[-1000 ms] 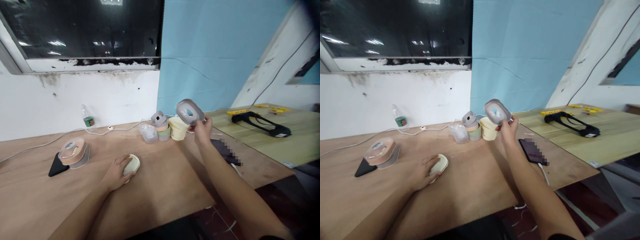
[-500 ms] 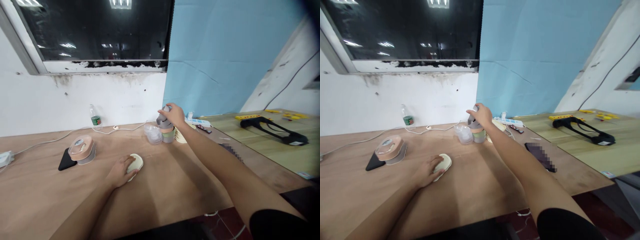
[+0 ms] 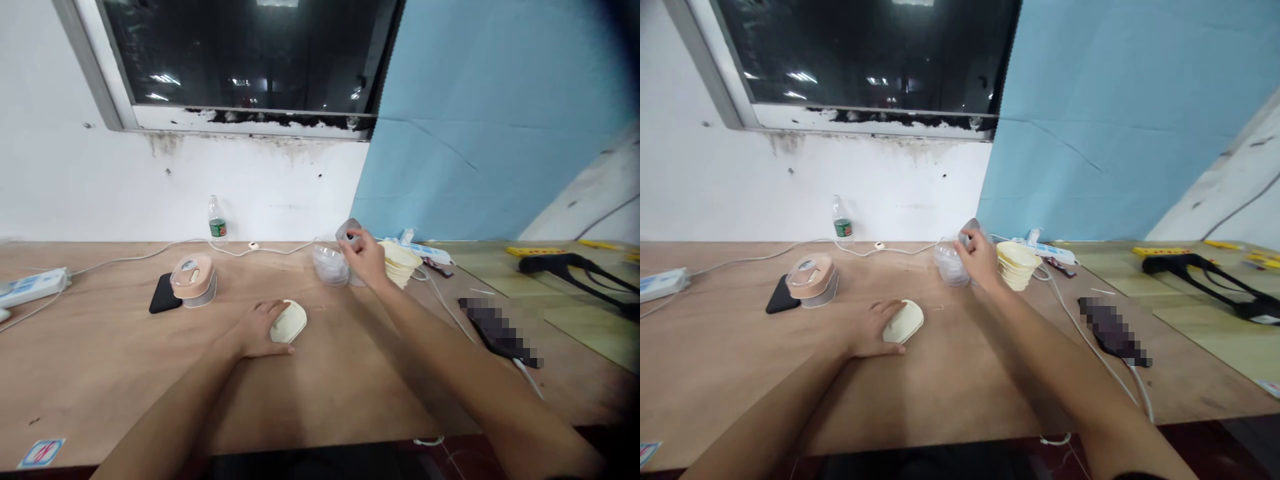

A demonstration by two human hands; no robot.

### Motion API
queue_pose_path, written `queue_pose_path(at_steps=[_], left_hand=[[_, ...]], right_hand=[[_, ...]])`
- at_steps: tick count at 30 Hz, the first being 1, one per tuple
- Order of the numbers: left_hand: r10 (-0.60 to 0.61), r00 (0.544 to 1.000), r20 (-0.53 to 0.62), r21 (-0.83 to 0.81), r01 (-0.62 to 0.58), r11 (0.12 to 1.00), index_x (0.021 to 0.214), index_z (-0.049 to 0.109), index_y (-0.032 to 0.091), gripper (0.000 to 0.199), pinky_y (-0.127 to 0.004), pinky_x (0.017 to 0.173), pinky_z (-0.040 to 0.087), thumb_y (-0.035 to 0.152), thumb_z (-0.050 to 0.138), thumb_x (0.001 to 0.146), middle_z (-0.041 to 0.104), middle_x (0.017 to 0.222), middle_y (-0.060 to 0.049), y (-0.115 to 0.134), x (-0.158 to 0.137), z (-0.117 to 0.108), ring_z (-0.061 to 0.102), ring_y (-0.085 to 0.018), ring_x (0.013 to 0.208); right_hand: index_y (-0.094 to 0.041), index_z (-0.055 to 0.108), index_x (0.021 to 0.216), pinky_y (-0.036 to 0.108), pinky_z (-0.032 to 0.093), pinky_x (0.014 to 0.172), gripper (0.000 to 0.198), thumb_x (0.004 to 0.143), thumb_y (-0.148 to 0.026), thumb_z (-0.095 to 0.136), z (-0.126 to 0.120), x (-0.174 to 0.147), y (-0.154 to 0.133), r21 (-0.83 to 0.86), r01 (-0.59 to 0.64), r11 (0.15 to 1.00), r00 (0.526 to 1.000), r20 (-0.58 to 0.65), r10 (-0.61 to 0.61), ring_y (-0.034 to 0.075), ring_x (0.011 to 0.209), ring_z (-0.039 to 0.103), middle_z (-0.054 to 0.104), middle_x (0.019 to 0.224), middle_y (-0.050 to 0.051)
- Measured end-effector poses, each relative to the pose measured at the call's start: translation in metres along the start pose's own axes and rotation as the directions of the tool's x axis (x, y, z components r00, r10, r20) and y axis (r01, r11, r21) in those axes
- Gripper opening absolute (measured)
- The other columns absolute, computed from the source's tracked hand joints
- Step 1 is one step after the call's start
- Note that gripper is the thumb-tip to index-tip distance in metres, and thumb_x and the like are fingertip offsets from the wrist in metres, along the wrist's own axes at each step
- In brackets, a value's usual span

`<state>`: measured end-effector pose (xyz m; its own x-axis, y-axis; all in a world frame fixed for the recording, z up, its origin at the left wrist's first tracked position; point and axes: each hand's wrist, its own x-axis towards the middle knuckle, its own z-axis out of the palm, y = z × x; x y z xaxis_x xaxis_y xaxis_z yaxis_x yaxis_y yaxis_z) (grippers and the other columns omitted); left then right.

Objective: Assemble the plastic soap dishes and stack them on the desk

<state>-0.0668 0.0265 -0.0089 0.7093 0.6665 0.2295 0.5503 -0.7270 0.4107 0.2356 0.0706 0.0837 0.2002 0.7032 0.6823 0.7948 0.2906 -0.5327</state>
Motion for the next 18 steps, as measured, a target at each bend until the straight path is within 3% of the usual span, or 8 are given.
queue_pose_path(at_steps=[2, 5, 7, 9, 12, 14, 16, 18], left_hand=[[0.003, 1.0, -0.004, -0.012, -0.003, 1.0, 0.144, 0.031, 0.023, 0.092, -0.048, 0.109, 0.032, 0.057, 0.069, 0.068, 0.042, 0.145, -0.011, -0.001, 0.0, 0.001, 0.041, -0.032, 0.13], [0.037, 0.999, -0.037, -0.069, -0.039, 0.997, 0.144, 0.029, 0.022, 0.083, -0.044, 0.108, 0.035, 0.041, 0.066, 0.073, 0.042, 0.144, -0.01, 0.003, 0.0, 0.001, 0.043, -0.029, 0.129], [0.063, 0.996, -0.055, -0.112, -0.069, 0.991, 0.144, 0.028, 0.022, 0.08, -0.042, 0.108, 0.036, 0.036, 0.064, 0.074, 0.042, 0.144, -0.009, 0.007, 0.0, 0.001, 0.044, -0.028, 0.128], [0.075, 0.995, -0.063, -0.132, -0.082, 0.988, 0.145, 0.026, 0.022, 0.081, -0.042, 0.108, 0.036, 0.038, 0.063, 0.075, 0.04, 0.145, -0.009, 0.01, -0.001, 0.001, 0.043, -0.028, 0.129], [0.096, 0.991, -0.097, -0.109, -0.106, 0.988, 0.147, 0.021, 0.021, 0.078, -0.042, 0.112, 0.032, 0.046, 0.055, 0.082, 0.034, 0.149, -0.01, 0.007, -0.003, -0.005, 0.036, -0.028, 0.135], [0.1, 0.971, -0.216, -0.037, -0.111, 0.993, 0.148, 0.019, 0.018, 0.072, -0.045, 0.114, 0.026, 0.047, 0.046, 0.088, 0.03, 0.152, -0.011, -0.002, -0.006, -0.017, 0.03, -0.028, 0.138], [0.062, 0.897, -0.438, 0.079, -0.03, 0.996, 0.144, 0.029, 0.018, 0.066, -0.049, 0.113, 0.024, 0.047, 0.047, 0.087, 0.036, 0.148, -0.013, -0.014, -0.011, -0.034, 0.031, -0.031, 0.137], [-0.019, 0.752, -0.659, 0.15, 0.157, 0.976, 0.134, 0.042, 0.017, 0.057, -0.05, 0.112, 0.023, 0.043, 0.053, 0.085, 0.045, 0.139, -0.015, -0.027, -0.018, -0.054, 0.035, -0.031, 0.134]], right_hand=[[-0.019, 0.062, 0.117, 0.032, 0.048, 0.07, 0.042, 0.083, -0.045, 0.057, 0.007, -0.034, -0.011, 0.122, 0.088, 0.989, 0.973, 0.203, -0.111, 0.018, 0.067, 0.06, 0.065, 0.073, 0.002], [-0.023, 0.058, 0.126, 0.043, 0.043, 0.096, 0.059, 0.074, -0.049, 0.07, 0.015, -0.083, -0.024, 0.305, 0.286, 0.908, 0.717, 0.561, -0.414, 0.027, 0.111, 0.056, 0.063, 0.12, 0.011], [-0.026, 0.053, 0.133, 0.047, 0.036, 0.104, 0.07, 0.07, -0.05, 0.074, 0.019, -0.105, -0.027, 0.393, 0.298, 0.87, 0.582, 0.648, -0.492, 0.03, 0.127, 0.044, 0.05, 0.138, 0.011], [-0.028, 0.055, 0.131, 0.046, 0.037, 0.105, 0.058, 0.078, -0.047, 0.068, 0.02, -0.117, -0.025, 0.437, 0.262, 0.86, 0.553, 0.663, -0.505, 0.028, 0.127, 0.045, 0.048, 0.141, 0.009], [-0.028, 0.065, 0.112, 0.041, 0.045, 0.094, 0.03, 0.089, -0.042, 0.053, 0.013, -0.117, -0.013, 0.412, 0.228, 0.882, 0.65, 0.611, -0.453, 0.024, 0.106, 0.059, 0.065, 0.117, 0.006], [-0.024, 0.067, 0.099, 0.038, 0.05, 0.08, 0.029, 0.089, -0.046, 0.05, 0.0, -0.105, 0.002, 0.31, 0.173, 0.935, 0.831, 0.463, -0.307, 0.023, 0.086, 0.062, 0.069, 0.091, 0.005], [-0.02, 0.064, 0.091, 0.034, 0.049, 0.069, 0.038, 0.088, -0.053, 0.046, -0.019, -0.083, 0.023, 0.196, 0.027, 0.98, 0.988, 0.141, -0.055, 0.02, 0.073, 0.059, 0.065, 0.077, 0.004], [-0.018, 0.061, 0.087, 0.031, 0.047, 0.069, 0.046, 0.09, -0.057, 0.038, -0.041, -0.053, 0.049, 0.151, -0.12, 0.981, 0.951, -0.266, 0.157, 0.019, 0.073, 0.056, 0.061, 0.076, 0.003]])
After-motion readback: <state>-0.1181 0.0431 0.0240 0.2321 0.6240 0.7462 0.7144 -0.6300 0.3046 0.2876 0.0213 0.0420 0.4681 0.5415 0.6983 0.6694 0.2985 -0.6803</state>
